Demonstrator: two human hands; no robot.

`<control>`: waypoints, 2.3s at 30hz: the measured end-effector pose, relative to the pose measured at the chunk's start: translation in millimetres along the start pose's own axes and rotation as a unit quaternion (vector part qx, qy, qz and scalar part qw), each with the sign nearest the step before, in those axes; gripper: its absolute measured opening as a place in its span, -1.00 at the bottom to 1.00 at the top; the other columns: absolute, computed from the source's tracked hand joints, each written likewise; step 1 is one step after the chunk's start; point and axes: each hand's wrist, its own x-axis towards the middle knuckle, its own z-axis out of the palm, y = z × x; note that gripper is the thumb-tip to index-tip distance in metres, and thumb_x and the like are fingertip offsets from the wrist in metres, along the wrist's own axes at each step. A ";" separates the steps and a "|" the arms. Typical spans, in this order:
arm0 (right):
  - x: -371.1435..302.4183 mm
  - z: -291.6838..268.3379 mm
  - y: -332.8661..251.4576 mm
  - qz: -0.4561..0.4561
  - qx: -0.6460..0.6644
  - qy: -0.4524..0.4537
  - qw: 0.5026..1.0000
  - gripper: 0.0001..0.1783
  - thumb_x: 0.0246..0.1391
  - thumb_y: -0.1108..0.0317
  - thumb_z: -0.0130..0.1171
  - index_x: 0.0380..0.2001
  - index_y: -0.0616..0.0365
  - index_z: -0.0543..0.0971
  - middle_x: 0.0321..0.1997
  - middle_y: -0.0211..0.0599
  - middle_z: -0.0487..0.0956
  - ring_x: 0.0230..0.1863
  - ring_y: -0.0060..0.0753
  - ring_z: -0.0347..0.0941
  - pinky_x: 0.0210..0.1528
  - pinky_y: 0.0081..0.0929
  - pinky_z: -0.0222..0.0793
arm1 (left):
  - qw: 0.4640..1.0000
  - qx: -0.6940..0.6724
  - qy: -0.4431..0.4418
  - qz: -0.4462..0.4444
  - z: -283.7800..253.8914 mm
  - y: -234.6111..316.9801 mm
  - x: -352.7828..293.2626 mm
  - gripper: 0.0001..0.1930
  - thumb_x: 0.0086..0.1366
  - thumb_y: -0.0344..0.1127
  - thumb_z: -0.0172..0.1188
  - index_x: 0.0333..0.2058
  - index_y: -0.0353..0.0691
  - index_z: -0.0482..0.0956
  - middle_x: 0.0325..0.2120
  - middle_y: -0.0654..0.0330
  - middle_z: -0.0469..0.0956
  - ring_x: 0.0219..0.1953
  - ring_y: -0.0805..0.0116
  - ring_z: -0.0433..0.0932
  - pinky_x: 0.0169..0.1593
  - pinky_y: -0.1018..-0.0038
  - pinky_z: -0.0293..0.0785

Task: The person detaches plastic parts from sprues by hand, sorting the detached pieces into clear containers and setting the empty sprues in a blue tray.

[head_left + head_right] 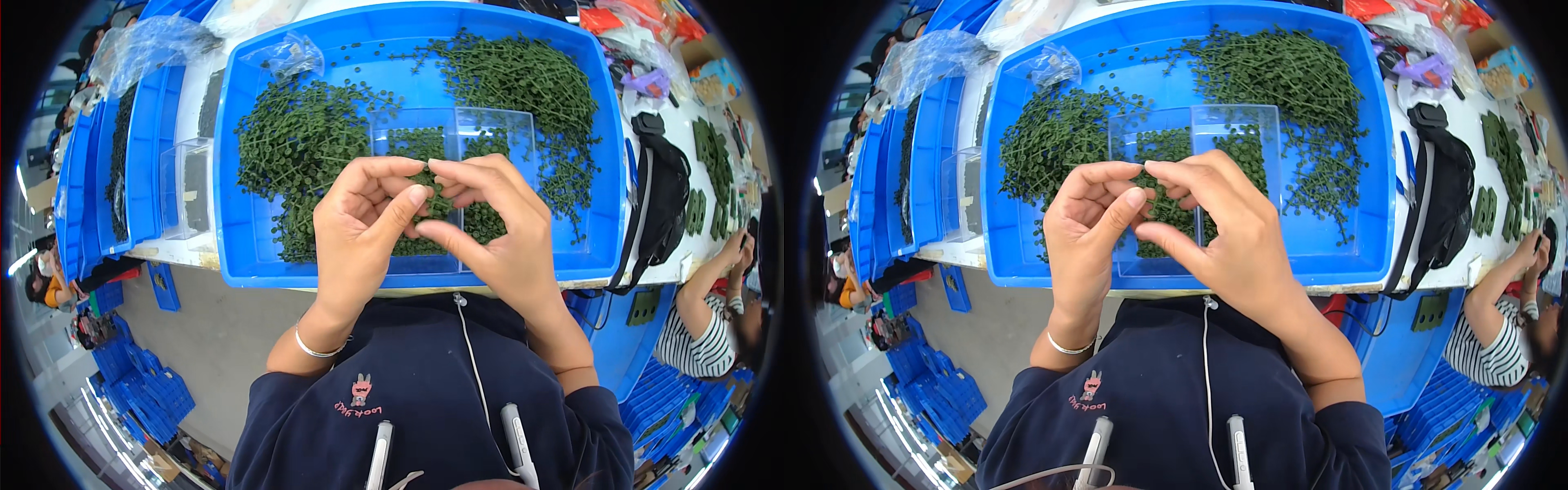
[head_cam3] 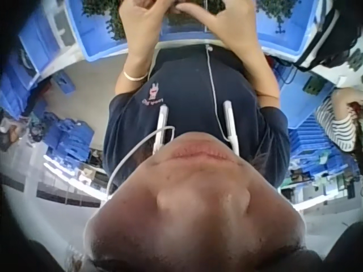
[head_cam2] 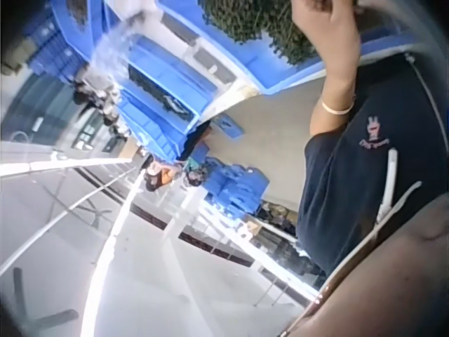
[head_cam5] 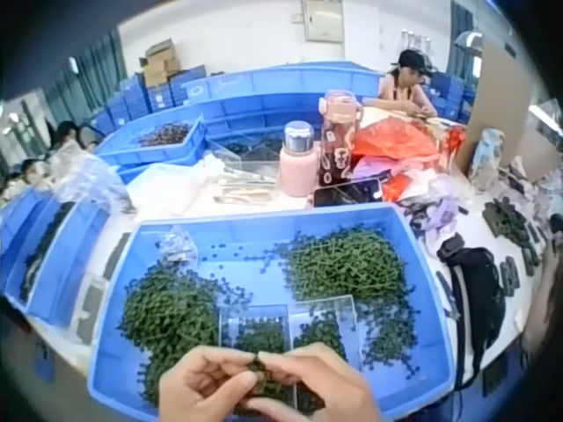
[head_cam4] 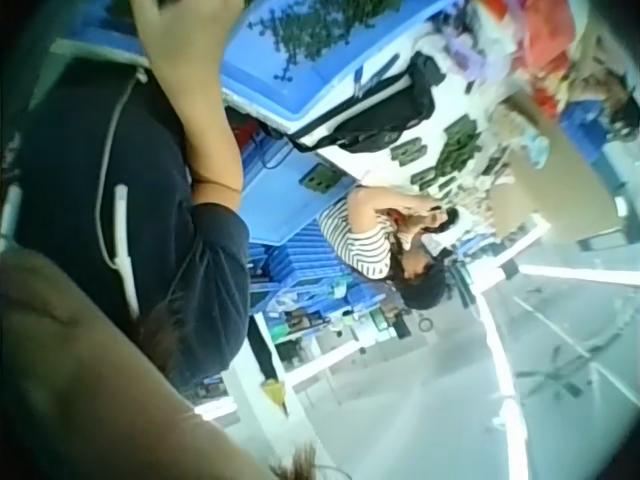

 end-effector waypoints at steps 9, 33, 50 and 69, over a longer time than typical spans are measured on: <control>-21.3 -19.3 23.3 -0.141 -0.102 0.099 0.980 -0.76 -0.16 0.61 0.46 -0.35 0.21 0.68 -0.29 -0.28 0.62 -0.29 -0.26 0.58 -0.31 -0.44 0.51 | 0.997 0.033 -0.066 -0.027 28.2 -3.1 8.2 -0.80 0.38 -0.47 0.29 -0.05 -0.34 0.58 -0.35 0.20 0.66 -0.35 0.57 0.59 -0.33 0.62 0.53; -25.6 -40.1 39.2 -0.064 -0.117 0.125 0.983 -0.71 -0.14 0.48 0.50 -0.29 0.22 0.64 -0.25 -0.23 0.65 -0.24 -0.19 0.60 -0.21 -0.32 0.55 | 0.991 0.116 -0.060 -0.014 55.7 -7.0 13.5 -0.80 0.38 -0.50 0.29 -0.05 -0.37 0.57 -0.34 0.21 0.64 -0.35 0.60 0.57 -0.35 0.66 0.50; -31.9 -46.9 37.8 -0.049 -0.147 0.132 0.979 -0.76 -0.13 0.40 0.48 -0.30 0.11 0.70 -0.27 -0.38 0.63 -0.21 -0.25 0.52 -0.19 -0.33 0.36 | 0.967 0.209 -0.108 0.101 53.7 -16.2 10.9 -0.88 0.37 -0.58 0.24 -0.13 -0.41 0.58 -0.28 0.19 0.58 -0.29 0.54 0.59 -0.28 0.63 0.53; -42.5 -50.8 23.9 -0.118 -0.183 0.094 0.972 -0.70 -0.16 0.47 0.42 -0.26 0.06 0.69 -0.11 -0.37 0.63 -0.04 -0.19 0.53 -0.17 -0.30 0.43 | 0.944 0.263 -0.065 0.189 52.8 -16.3 8.0 -0.79 0.29 -0.60 0.30 -0.11 -0.31 0.64 -0.35 0.18 0.58 -0.35 0.47 0.57 -0.34 0.56 0.46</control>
